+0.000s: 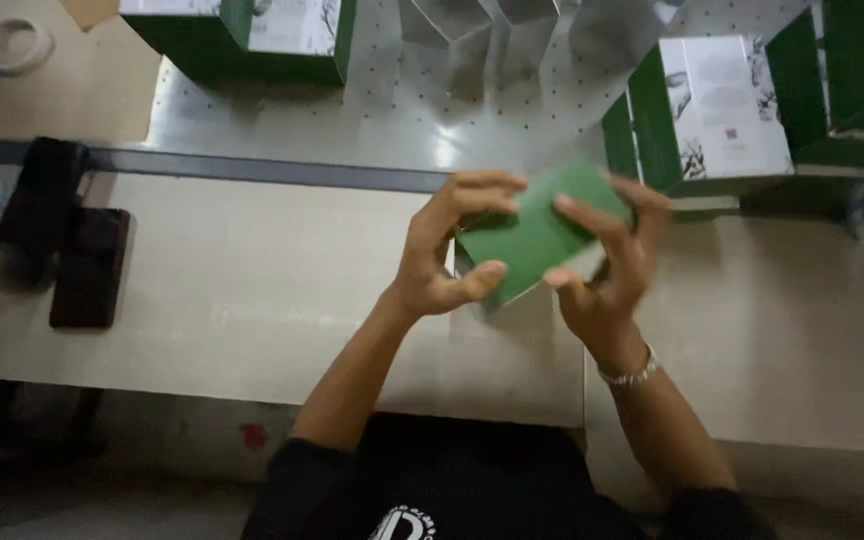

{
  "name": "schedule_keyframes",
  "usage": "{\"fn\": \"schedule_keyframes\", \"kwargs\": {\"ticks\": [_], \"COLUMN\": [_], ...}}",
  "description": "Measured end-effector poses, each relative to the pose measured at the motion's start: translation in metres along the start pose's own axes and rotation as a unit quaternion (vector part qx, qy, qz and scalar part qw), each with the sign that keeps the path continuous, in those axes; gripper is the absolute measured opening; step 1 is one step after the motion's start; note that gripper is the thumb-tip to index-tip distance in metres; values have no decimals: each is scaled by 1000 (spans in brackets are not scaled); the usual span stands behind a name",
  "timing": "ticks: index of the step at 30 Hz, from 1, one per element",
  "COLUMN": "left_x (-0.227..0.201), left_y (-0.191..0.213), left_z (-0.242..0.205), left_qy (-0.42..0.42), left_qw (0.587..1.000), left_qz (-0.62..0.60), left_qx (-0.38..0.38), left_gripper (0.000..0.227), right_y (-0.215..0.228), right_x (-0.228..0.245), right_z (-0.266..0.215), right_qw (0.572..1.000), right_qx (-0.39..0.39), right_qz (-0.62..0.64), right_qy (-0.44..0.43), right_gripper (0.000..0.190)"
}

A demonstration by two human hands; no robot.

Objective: The person assembles green and white cardboard boxes on a workbench. They fold the flaps of the outer sleeve, insert a stack of brown paper-wrapped items into the sleeve, and then fold the top flaps to close the box. This process is repeated for multiple boxes.

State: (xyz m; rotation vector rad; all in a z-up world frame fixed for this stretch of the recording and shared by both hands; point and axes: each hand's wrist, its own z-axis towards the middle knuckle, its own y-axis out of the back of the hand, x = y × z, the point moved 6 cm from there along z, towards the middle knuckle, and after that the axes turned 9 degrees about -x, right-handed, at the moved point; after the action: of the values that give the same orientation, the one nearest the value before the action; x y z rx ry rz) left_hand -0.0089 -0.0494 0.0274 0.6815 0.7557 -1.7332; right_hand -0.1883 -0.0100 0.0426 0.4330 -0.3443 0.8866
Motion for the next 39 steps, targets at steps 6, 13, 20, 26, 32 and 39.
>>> {"fn": "schedule_keyframes", "kwargs": {"ticks": [6, 13, 20, 26, 32, 39], "left_x": [-25, -3, -20, -4, -15, 15], "left_y": [-21, -16, -13, -16, -12, 4], "left_z": [-18, -20, -25, -35, -31, -21], "left_qy": [-129, -182, -270, -319, -274, -180], "left_qw": [986, 979, 951, 938, 954, 966], "left_qz": [102, 72, 143, 99, 97, 183], "left_qx": [-25, -49, -47, -92, -72, -41], "left_gripper": [36, 35, 32, 19, 16, 17], "right_y": [24, 17, 34, 27, 35, 43], "right_x": [-3, -19, 10, 5, 11, 24], "right_z": [-23, -42, -23, -32, -8, -40], "right_qw": [996, 986, 988, 987, 988, 990], "right_qx": [-65, -80, -54, -58, -6, 34], "right_qz": [5, 96, 55, 115, 135, 123], "right_qy": [67, 107, 137, 98, 73, 54], "right_gripper": [63, 54, 33, 15, 23, 49]}}
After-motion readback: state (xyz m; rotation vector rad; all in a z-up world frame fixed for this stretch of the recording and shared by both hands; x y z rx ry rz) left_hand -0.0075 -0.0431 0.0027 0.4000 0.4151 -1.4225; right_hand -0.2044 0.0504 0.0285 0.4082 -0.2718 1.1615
